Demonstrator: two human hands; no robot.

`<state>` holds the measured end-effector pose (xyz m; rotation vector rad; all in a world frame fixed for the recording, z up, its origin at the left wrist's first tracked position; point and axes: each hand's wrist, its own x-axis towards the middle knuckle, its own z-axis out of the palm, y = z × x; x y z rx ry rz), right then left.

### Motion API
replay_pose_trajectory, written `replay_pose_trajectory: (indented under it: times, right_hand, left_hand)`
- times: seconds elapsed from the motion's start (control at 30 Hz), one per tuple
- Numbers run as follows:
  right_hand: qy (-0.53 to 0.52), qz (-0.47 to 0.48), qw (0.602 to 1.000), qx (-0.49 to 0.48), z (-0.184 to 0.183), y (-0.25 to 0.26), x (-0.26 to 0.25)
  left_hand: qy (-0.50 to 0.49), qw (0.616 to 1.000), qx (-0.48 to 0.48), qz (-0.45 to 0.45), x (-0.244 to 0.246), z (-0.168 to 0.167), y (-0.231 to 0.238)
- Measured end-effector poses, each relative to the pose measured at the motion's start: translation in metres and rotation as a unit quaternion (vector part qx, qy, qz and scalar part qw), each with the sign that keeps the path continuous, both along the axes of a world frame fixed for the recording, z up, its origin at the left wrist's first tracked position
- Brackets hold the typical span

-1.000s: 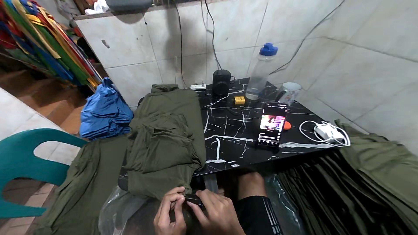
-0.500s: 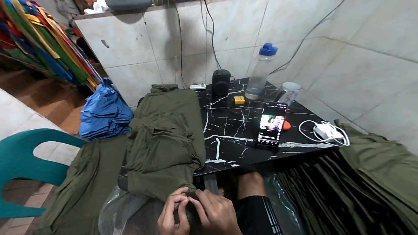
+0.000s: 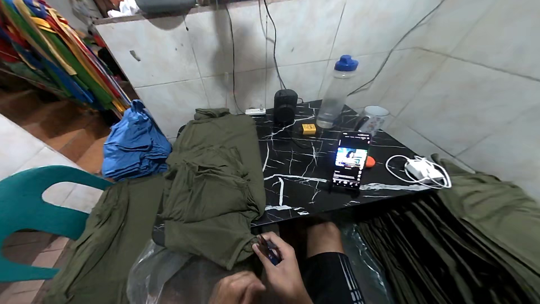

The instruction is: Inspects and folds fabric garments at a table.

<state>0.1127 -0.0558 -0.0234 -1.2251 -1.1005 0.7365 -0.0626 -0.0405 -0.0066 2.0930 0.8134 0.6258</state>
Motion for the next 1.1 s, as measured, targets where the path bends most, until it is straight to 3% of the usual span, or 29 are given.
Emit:
replay_pose_trajectory:
  times: [0.07,0.23,0.4,0.6,0.87,1.1]
  right_hand:
    - [-0.006,0.015,1.0,0.004,-0.001,0.0,-0.001]
    - [-0.124,0.003,0.989,0.076,-0.007,-0.001,-0.005]
    - [-0.199,0.004,0.977,0.076,-0.007,-0.005,-0.017]
    - [-0.08,0.002,0.996,0.045,-0.005,-0.003,-0.012]
    - [-0.024,0.003,0.995,-0.095,-0.008,0.002,-0.005]
    - [0.006,0.055,0.998,-0.037,-0.001,-0.003,-0.005]
  left_hand:
    - [-0.011,0.999,-0.031,-0.014,-0.004,-0.004,0.004]
    - [-0.151,0.966,0.012,0.211,0.006,0.003,0.011]
    - [-0.315,0.919,-0.091,0.219,0.027,0.006,0.008]
    - [-0.392,0.867,-0.109,0.289,0.051,0.009,0.006]
    - [-0.365,0.878,-0.126,0.283,0.06,0.003,0.008]
    - [-0.415,0.847,-0.116,0.312,0.058,0.003,0.011]
